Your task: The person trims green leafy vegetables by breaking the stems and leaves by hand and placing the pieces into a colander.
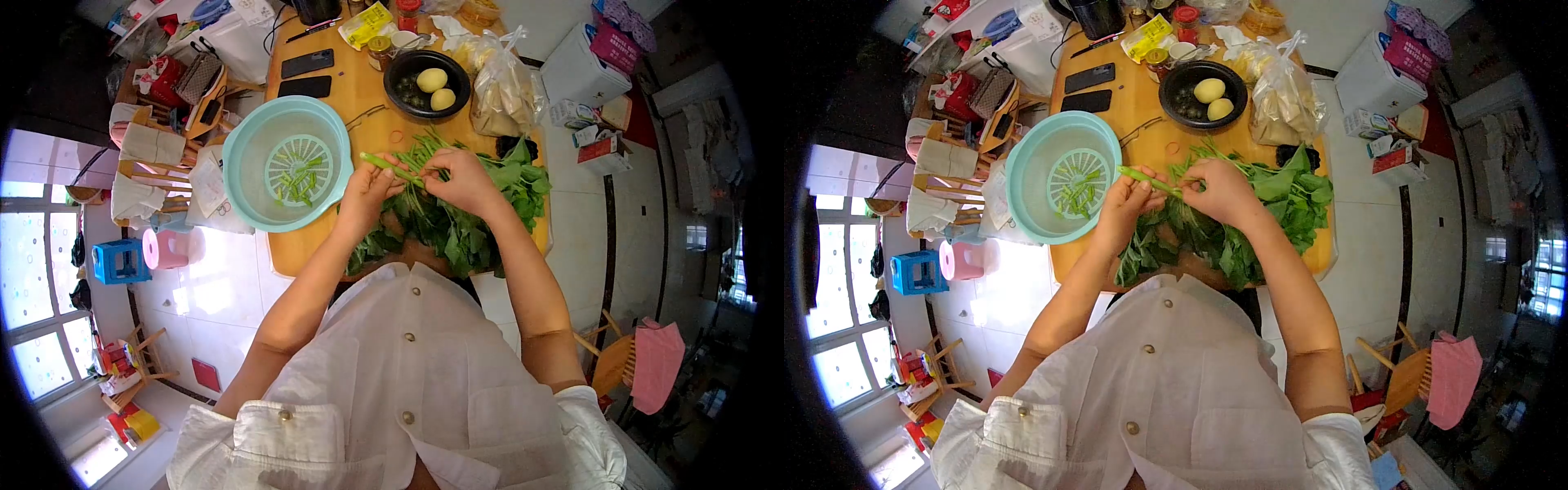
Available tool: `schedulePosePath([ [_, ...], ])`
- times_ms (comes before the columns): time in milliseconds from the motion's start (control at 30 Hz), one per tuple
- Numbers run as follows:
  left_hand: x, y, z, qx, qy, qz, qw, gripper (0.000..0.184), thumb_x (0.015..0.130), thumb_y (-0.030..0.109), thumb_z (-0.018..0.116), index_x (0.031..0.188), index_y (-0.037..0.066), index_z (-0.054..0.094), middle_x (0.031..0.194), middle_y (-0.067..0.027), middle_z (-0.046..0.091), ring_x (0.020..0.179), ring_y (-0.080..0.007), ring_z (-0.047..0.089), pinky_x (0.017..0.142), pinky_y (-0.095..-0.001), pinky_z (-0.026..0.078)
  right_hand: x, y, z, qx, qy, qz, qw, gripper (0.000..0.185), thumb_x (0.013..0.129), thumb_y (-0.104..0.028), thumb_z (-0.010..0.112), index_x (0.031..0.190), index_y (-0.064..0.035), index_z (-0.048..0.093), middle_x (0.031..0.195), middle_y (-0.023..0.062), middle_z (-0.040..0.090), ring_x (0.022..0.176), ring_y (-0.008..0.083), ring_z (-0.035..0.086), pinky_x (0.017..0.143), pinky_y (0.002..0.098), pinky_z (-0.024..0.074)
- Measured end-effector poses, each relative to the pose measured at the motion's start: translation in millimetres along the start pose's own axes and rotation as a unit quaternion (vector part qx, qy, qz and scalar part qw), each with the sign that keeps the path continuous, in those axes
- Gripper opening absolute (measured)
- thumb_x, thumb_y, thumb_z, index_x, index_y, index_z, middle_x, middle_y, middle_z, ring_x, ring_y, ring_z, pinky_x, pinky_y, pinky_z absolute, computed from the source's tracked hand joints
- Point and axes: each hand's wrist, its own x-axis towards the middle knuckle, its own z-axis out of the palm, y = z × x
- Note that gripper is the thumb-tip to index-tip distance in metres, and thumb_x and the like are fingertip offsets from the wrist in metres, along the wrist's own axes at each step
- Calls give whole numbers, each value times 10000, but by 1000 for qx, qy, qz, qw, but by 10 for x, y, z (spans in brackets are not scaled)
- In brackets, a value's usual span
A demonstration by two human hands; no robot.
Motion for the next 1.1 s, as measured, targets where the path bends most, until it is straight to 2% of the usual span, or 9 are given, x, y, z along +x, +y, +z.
schedulePosePath([
  [167, 2, 43, -8, 122, -26, 39, 991, 152, 979, 91, 438, 1100, 13, 488, 1020, -59, 580, 877, -110, 571, 781, -254, 485, -48, -85, 12, -150, -5, -60, 987, 190, 740, -206, 584, 832, -54, 651, 798, 121, 605, 825, 321, 576, 725, 417, 468],
  [400, 15, 24, -8, 122, 5, 29, 992, 132, 970, 73, 443, 1076, 8, 486, 959, -47, 590, 822, -90, 552, 736, -237, 477, -71, -96, -6, -99, 1, -28, 995, 209, 751, -212, 564, 861, -45, 623, 818, 146, 607, 835, 332, 584, 728, 428, 468],
  [600, 82, -33, -53, 227, -22, 23, 973, 112, 967, 91, 463, 1037, 8, 492, 925, -33, 578, 805, -85, 548, 725, -236, 476, 24, -53, -60, -100, -102, 34, 989, 228, 729, -249, 586, 802, -36, 622, 792, 158, 613, 807, 346, 597, 712, 432, 470],
  [800, 50, -41, 35, 168, 34, 34, 985, 152, 973, 132, 477, 1036, -2, 508, 884, -40, 571, 756, -86, 551, 682, -237, 481, 5, -83, 87, -148, 17, 48, 988, 239, 718, -257, 587, 787, -31, 622, 787, 176, 618, 780, 360, 599, 686, 442, 467],
  [867, 56, -38, 20, 164, 80, 44, 982, 172, 974, 153, 483, 1044, -2, 511, 879, -43, 576, 751, -92, 568, 671, -234, 482, 37, 26, 130, -88, 90, 158, 979, 244, 747, -259, 585, 771, -17, 606, 761, 162, 607, 742, 331, 604, 664, 412, 462],
  [900, 55, -35, 11, 158, 125, 54, 978, 194, 975, 173, 489, 1053, -2, 513, 875, -45, 580, 746, -97, 585, 659, -231, 483, 28, 115, 90, -88, 89, 158, 979, 244, 747, -259, 585, 771, -17, 606, 761, 162, 607, 742, 331, 604, 664, 412, 462],
  [967, 40, 68, -17, 110, 135, 37, 984, 209, 972, 200, 499, 1036, 2, 515, 868, -47, 590, 750, -108, 604, 659, -231, 487, -10, 273, -66, 17, 144, 179, 973, 260, 810, -278, 585, 850, -22, 578, 710, 135, 573, 673, 287, 584, 633, 379, 443],
  [1033, 42, 88, -132, 80, 148, -1, 986, 266, 955, 292, 535, 959, 28, 515, 847, -69, 617, 760, -141, 649, 672, -230, 500, -50, 275, -168, 33, 167, 165, 971, 274, 836, -294, 579, 902, -29, 560, 695, 129, 558, 645, 272, 564, 617, 368, 431],
  [1100, 48, 128, -150, 66, 162, -15, 985, 261, 952, 272, 545, 953, 13, 512, 836, -78, 610, 765, -159, 657, 677, -243, 511, -55, 239, -198, 48, 207, 122, 969, 322, 875, -322, 577, 1026, -47, 507, 642, 115, 530, 572, 272, 523, 587, 371, 420],
])
